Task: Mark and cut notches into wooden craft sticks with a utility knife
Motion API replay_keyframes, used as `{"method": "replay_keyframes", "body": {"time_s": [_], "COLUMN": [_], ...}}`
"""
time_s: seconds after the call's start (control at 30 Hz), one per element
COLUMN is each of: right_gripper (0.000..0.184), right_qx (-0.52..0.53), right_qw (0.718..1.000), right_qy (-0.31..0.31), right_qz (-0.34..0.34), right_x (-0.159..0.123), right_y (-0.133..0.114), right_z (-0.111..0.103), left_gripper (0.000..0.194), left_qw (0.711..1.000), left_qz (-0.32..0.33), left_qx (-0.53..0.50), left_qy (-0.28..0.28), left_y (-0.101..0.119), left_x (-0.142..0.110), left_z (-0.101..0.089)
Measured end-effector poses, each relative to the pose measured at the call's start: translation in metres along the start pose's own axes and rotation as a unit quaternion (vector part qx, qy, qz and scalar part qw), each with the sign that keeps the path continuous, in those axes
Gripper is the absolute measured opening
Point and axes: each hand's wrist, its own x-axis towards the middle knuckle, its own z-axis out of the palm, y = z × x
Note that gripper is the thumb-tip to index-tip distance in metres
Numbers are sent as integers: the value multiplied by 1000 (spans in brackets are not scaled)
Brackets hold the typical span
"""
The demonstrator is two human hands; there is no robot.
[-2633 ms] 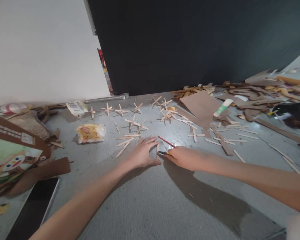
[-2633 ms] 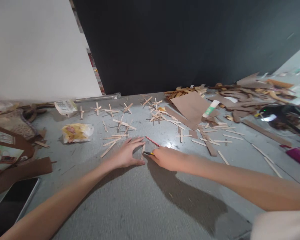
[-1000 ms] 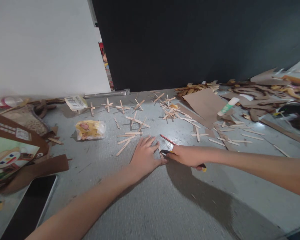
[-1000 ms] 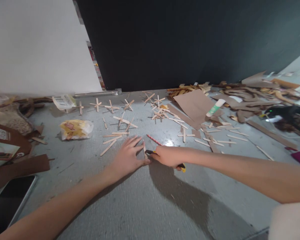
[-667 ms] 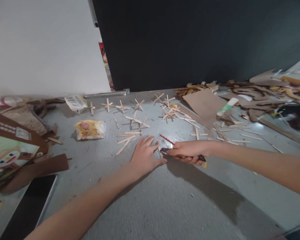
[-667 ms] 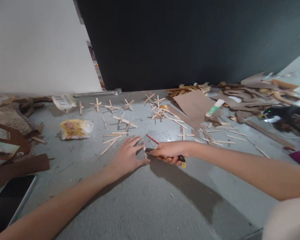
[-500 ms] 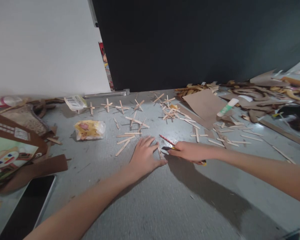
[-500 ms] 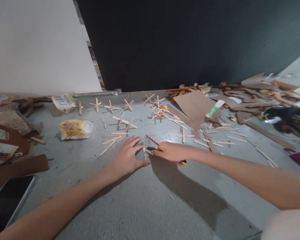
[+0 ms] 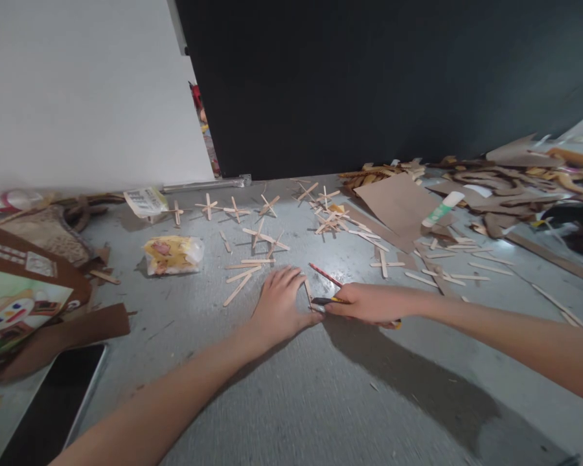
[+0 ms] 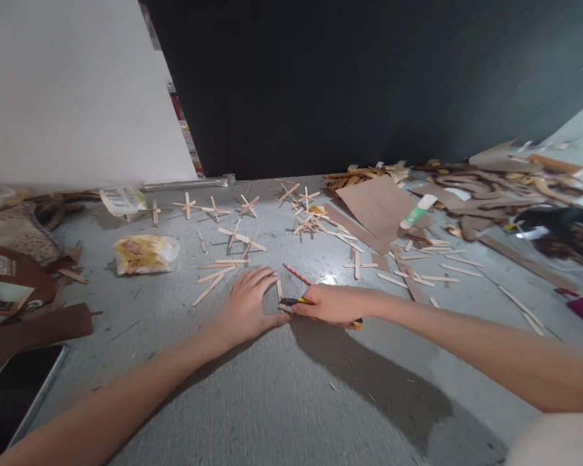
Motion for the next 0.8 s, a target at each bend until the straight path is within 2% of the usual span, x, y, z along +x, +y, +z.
{"method": "replay_keyframes", "body": {"time_s": [0.13,0.23,0.33,0.43,0.57,0.8], "right_gripper": [43,33,24,25,27,35], "right_qx": [33,94,159,207,250,320], "right_qw": [996,988,973,954,941,914], "right_qy": [87,124,166,217,226,238], "right_qz": [2,1,-1,-19,-40,-72], "right_x": [-2,-1,4,14,27,40], "right_y": [-3,-8,-12,-14,-13,-13], "right_z": [-1,3,11,20,28,37], "left_gripper": [72,73,71,71,69,64], "left_qw": [1000,998,994,989,983,977], "left_qz": [-11,-38,-73,-71,-54,-64], "left_qx": [-15,-40,-82,-129,-177,-201], "left_qy": [-9,9,16,1,-16,-28], "left_y": [1,3,5,7,5,4], "left_x": [2,4,3,2,1,1], "left_z": [0,-2,-4,-4,-3,-3]}}
